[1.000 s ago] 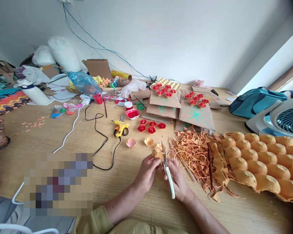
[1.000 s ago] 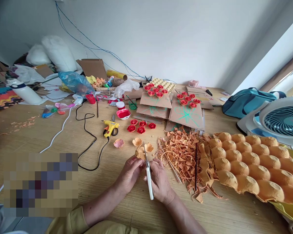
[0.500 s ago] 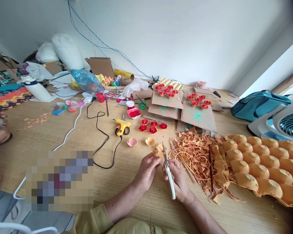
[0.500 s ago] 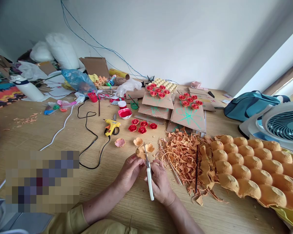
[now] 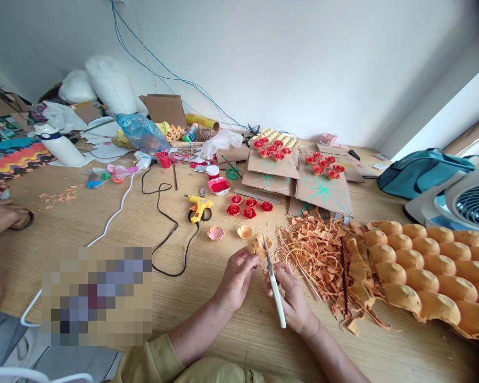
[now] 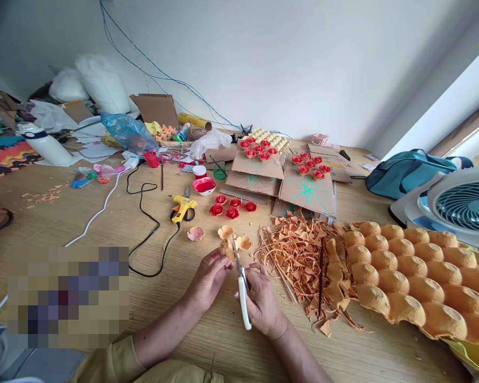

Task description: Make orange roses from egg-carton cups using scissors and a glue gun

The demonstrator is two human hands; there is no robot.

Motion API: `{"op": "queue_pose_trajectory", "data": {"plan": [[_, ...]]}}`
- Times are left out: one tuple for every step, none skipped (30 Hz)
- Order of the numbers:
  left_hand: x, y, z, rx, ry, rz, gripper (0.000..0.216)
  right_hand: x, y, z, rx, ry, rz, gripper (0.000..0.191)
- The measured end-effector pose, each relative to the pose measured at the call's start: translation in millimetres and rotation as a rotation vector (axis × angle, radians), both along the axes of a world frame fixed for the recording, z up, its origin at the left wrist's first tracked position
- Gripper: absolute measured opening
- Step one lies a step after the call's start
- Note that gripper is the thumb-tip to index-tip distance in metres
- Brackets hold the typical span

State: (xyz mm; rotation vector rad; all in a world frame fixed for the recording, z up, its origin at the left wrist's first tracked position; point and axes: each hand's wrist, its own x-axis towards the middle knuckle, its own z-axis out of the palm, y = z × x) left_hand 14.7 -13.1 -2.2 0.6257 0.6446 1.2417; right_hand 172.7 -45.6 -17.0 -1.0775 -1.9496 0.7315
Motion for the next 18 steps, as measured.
{"op": "queue_pose_trajectory", "data": {"plan": [[-0.6, 0.2, 0.1, 0.004, 0.004, 0.003, 0.025, 0.5, -0.2, 0.0, 0.002, -0.005, -0.006, 0.032], [-1.3, 0.4, 0.1, 0.008, 0.008, 0.006, 0.024, 0.9, -0.3, 0.1, 0.003, -0.011, -0.012, 0.032], [-2.1, 0.9, 0.1, 0.012, 0.012, 0.008, 0.023, 1.3, -0.4, 0.3, 0.005, -0.018, -0.016, 0.031], [-3.0, 1.4, -0.1, 0.014, 0.016, 0.010, 0.022, 1.6, -0.4, 0.6, 0.008, -0.025, -0.020, 0.030], [-4.0, 2.0, -0.6, 0.014, 0.021, 0.012, 0.021, 1.8, -0.3, 0.8, 0.009, -0.030, -0.025, 0.030], [-5.0, 2.6, -1.5, 0.012, 0.025, 0.014, 0.020, 1.9, -0.2, 0.8, 0.009, -0.032, -0.030, 0.029], [-5.9, 3.3, -2.8, 0.010, 0.030, 0.018, 0.020, 1.9, 0.0, 0.6, 0.007, -0.031, -0.036, 0.029], [-6.8, 4.0, -4.2, 0.008, 0.034, 0.023, 0.020, 1.9, 0.2, 0.0, 0.006, -0.026, -0.043, 0.028], [-7.5, 4.6, -5.6, 0.009, 0.037, 0.027, 0.019, 1.8, 0.5, -0.8, 0.005, -0.018, -0.050, 0.028], [-8.1, 5.2, -6.8, 0.010, 0.040, 0.028, 0.019, 1.8, 0.8, -1.9, 0.004, -0.008, -0.059, 0.028], [-8.4, 5.6, -7.5, 0.011, 0.043, 0.025, 0.019, 1.8, 1.2, -3.0, 0.002, 0.005, -0.071, 0.028], [-8.6, 5.9, -7.7, 0.012, 0.045, 0.016, 0.019, 2.0, 1.5, -4.1, -0.007, 0.022, -0.089, 0.028], [-8.7, 6.0, -7.1, 0.014, 0.047, 0.000, 0.019, 2.3, 1.8, -5.0, -0.028, 0.044, -0.108, 0.028], [-8.5, 5.9, -6.1, 0.020, 0.051, -0.018, 0.019, 2.6, 2.1, -5.5, -0.061, 0.075, -0.127, 0.027], [-8.2, 5.5, -4.7, 0.031, 0.058, -0.034, 0.019, 2.9, 2.3, -5.6, -0.103, 0.121, -0.141, 0.025], [-7.8, 4.9, -3.1, 0.046, 0.069, -0.047, 0.019, 3.1, 2.4, -5.3, -0.148, 0.184, -0.147, 0.022], [-7.3, 4.2, -1.7, 0.063, 0.089, -0.057, 0.020, 3.2, 2.5, -4.5, -0.192, 0.257, -0.143, 0.020], [-6.8, 3.5, -0.6, 0.080, 0.118, -0.067, 0.020, 3.2, 2.5, -3.5, -0.234, 0.337, -0.135, 0.018]]}}
